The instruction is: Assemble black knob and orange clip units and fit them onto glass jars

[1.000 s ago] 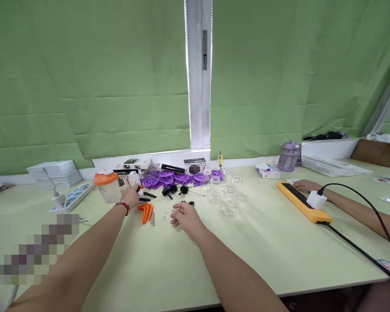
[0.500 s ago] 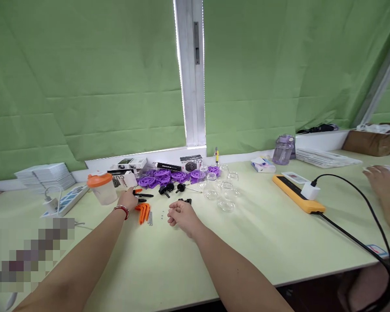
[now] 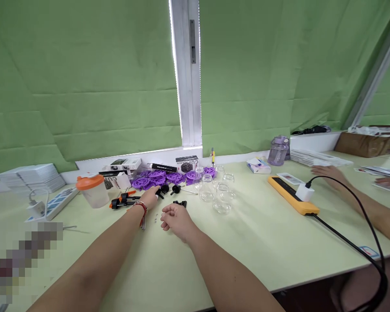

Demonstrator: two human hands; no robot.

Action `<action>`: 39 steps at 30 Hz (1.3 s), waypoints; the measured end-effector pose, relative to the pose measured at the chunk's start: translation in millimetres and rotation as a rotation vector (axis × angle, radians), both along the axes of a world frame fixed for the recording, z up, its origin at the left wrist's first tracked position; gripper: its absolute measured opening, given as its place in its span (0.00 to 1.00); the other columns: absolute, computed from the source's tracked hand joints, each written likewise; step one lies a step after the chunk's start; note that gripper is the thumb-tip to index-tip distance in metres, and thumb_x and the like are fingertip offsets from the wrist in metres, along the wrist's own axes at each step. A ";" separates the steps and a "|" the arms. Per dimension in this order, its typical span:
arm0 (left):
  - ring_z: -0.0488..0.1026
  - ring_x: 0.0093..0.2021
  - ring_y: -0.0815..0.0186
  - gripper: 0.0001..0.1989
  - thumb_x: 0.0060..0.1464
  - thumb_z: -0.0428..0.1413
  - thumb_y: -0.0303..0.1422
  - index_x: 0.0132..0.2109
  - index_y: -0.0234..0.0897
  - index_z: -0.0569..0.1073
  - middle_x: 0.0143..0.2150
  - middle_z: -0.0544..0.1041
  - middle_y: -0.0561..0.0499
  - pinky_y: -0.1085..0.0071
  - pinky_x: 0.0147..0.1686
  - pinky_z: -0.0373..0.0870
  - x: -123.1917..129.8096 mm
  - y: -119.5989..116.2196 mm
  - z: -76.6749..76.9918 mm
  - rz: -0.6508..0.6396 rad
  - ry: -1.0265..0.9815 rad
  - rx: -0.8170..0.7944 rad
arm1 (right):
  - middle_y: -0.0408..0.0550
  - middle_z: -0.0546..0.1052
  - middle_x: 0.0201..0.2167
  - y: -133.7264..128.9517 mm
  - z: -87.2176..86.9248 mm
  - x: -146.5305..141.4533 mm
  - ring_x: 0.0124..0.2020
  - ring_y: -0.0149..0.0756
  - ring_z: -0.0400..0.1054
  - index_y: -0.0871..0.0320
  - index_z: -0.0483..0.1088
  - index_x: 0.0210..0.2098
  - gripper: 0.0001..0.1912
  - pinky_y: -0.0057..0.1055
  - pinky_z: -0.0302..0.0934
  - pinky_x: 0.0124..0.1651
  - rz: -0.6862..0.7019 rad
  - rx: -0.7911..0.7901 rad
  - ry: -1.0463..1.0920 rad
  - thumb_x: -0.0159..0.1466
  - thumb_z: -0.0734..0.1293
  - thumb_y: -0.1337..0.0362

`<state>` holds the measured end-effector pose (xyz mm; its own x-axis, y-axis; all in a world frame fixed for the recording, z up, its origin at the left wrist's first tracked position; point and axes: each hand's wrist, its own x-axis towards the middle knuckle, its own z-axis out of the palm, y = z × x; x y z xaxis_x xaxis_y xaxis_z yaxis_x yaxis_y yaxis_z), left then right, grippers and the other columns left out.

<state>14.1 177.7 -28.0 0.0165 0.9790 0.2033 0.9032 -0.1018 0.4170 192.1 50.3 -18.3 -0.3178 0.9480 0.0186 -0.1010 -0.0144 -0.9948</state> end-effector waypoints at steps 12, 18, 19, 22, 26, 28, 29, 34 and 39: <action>0.70 0.48 0.53 0.12 0.42 0.57 0.22 0.37 0.36 0.76 0.39 0.77 0.43 0.58 0.54 0.59 -36.5 -11.7 12.4 0.171 -0.498 0.218 | 0.42 0.70 0.26 -3.1 -6.2 -6.9 0.24 0.28 0.68 0.61 0.65 0.36 0.07 0.28 0.63 0.29 0.060 0.001 -0.092 0.57 0.65 0.69; 0.74 0.41 0.61 0.16 0.44 0.55 0.18 0.41 0.35 0.74 0.39 0.75 0.45 0.62 0.46 0.69 -59.2 -27.0 13.5 0.313 -1.025 0.287 | 0.45 0.71 0.31 -7.0 -31.4 -24.7 0.30 0.31 0.67 0.59 0.67 0.41 0.09 0.30 0.63 0.35 0.040 0.275 -0.381 0.61 0.60 0.67; 0.74 0.39 0.63 0.16 0.45 0.54 0.17 0.42 0.34 0.73 0.39 0.75 0.45 0.64 0.44 0.71 -62.1 -30.5 13.4 0.327 -1.123 0.285 | 0.47 0.71 0.34 -8.0 -33.7 -27.9 0.32 0.32 0.68 0.58 0.68 0.42 0.10 0.31 0.62 0.37 0.012 0.382 -0.468 0.61 0.60 0.67; 0.75 0.36 0.67 0.16 0.46 0.50 0.14 0.40 0.33 0.71 0.38 0.74 0.46 0.68 0.40 0.74 -70.3 -43.9 14.7 0.340 -1.391 0.249 | 0.49 0.72 0.41 -10.5 -33.7 -36.9 0.39 0.36 0.67 0.57 0.68 0.44 0.12 0.33 0.61 0.42 -0.037 0.628 -0.698 0.61 0.61 0.66; 0.75 0.36 0.68 0.15 0.48 0.47 0.11 0.33 0.34 0.69 0.37 0.74 0.47 0.71 0.39 0.75 -77.8 -62.6 17.8 0.311 -1.639 0.171 | 0.50 0.71 0.43 -9.4 -27.2 -49.1 0.41 0.38 0.67 0.57 0.68 0.46 0.14 0.33 0.60 0.42 -0.023 0.719 -0.862 0.62 0.60 0.62; 0.75 0.36 0.69 0.15 0.48 0.47 0.11 0.32 0.34 0.68 0.37 0.73 0.48 0.71 0.39 0.75 -78.4 -68.8 19.0 0.296 -1.720 0.150 | 0.50 0.71 0.43 -5.4 -24.9 -56.6 0.42 0.38 0.66 0.57 0.69 0.46 0.14 0.33 0.59 0.43 -0.049 0.755 -0.896 0.63 0.60 0.60; 0.75 0.37 0.69 0.15 0.48 0.47 0.11 0.32 0.35 0.68 0.37 0.74 0.48 0.71 0.40 0.75 -78.0 -71.0 19.5 0.289 -1.752 0.143 | 0.50 0.72 0.42 -2.3 -24.2 -60.9 0.43 0.39 0.65 0.57 0.69 0.45 0.14 0.33 0.59 0.44 -0.076 0.776 -0.907 0.63 0.59 0.60; 0.75 0.38 0.68 0.17 0.47 0.48 0.11 0.35 0.38 0.68 0.36 0.74 0.51 0.70 0.42 0.75 -74.1 -77.3 22.0 0.262 -1.856 0.138 | 0.52 0.73 0.39 20.6 -20.2 -89.3 0.44 0.41 0.65 0.58 0.74 0.37 0.16 0.34 0.58 0.44 -0.236 0.726 -0.981 0.63 0.59 0.57; 0.75 0.36 0.69 0.17 0.47 0.48 0.11 0.34 0.40 0.68 0.35 0.74 0.53 0.70 0.42 0.75 -74.5 -81.5 23.6 0.236 -1.937 0.152 | 0.54 0.76 0.37 42.8 -11.4 -116.8 0.40 0.42 0.70 0.58 0.75 0.33 0.14 0.33 0.61 0.39 -0.294 0.445 -1.079 0.59 0.62 0.56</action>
<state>-60.4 96.2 -4.5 -0.4030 0.9032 -0.1478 -0.6875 -0.1922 0.7003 75.3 93.1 -29.7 -0.1443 0.9648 0.2200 0.8447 0.2359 -0.4804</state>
